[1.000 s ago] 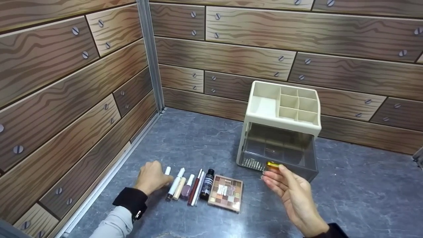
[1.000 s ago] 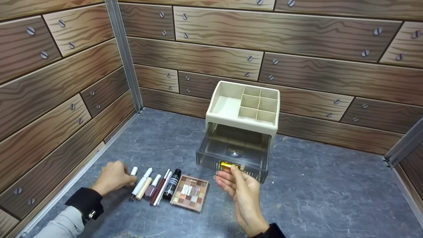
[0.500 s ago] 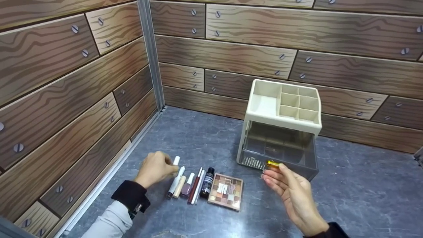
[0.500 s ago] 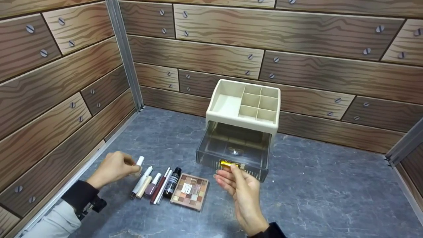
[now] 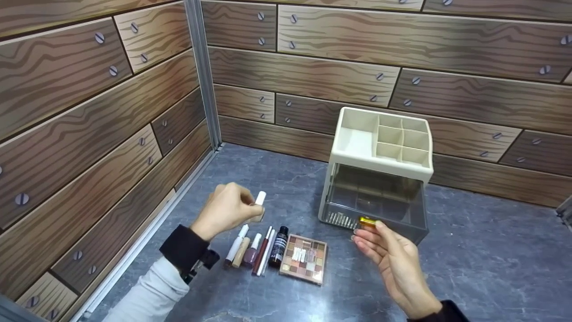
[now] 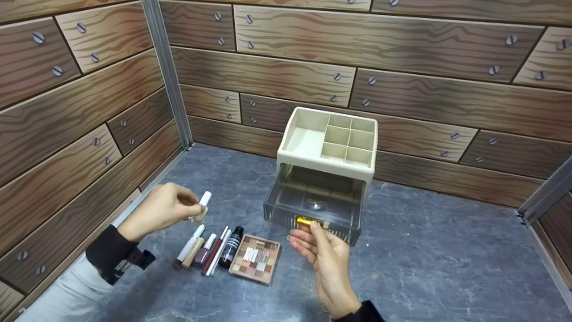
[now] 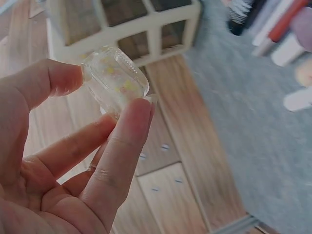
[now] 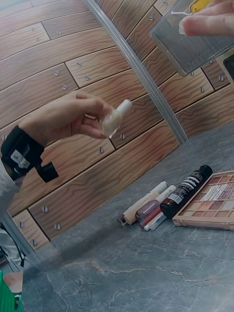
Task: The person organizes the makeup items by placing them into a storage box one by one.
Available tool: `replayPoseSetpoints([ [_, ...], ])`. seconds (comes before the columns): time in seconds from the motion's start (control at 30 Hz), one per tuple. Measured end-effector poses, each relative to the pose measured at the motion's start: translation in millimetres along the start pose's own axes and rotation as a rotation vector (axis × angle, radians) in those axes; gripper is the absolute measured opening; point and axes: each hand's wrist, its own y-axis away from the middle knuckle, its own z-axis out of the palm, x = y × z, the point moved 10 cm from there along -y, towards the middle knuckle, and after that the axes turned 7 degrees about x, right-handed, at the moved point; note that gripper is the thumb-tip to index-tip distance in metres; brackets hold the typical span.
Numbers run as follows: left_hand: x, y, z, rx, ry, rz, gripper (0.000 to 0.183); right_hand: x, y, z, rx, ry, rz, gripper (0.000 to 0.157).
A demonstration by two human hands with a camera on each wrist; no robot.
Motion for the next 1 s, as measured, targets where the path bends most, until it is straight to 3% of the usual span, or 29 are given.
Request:
replayPoseSetpoints([
  [0.2,34.8,-6.9,-2.7,-0.027,0.053,0.028,0.016,0,-1,-0.5,0.000,-0.006,0.000,0.027],
  [0.4,77.3,-16.2,2.6,-0.049,0.058,0.111,0.017,-1,0,-2.4,-0.050,-0.023,-0.008,0.028],
  [0.73,134.7,-28.0,5.0,-0.077,0.063,0.214,0.018,2,0,-1.0,-0.049,-0.028,-0.005,0.028],
  [1.0,174.0,-35.7,21.9,-0.111,0.054,0.269,0.020,1,-3,0.1,-0.020,-0.011,-0.020,0.027],
])
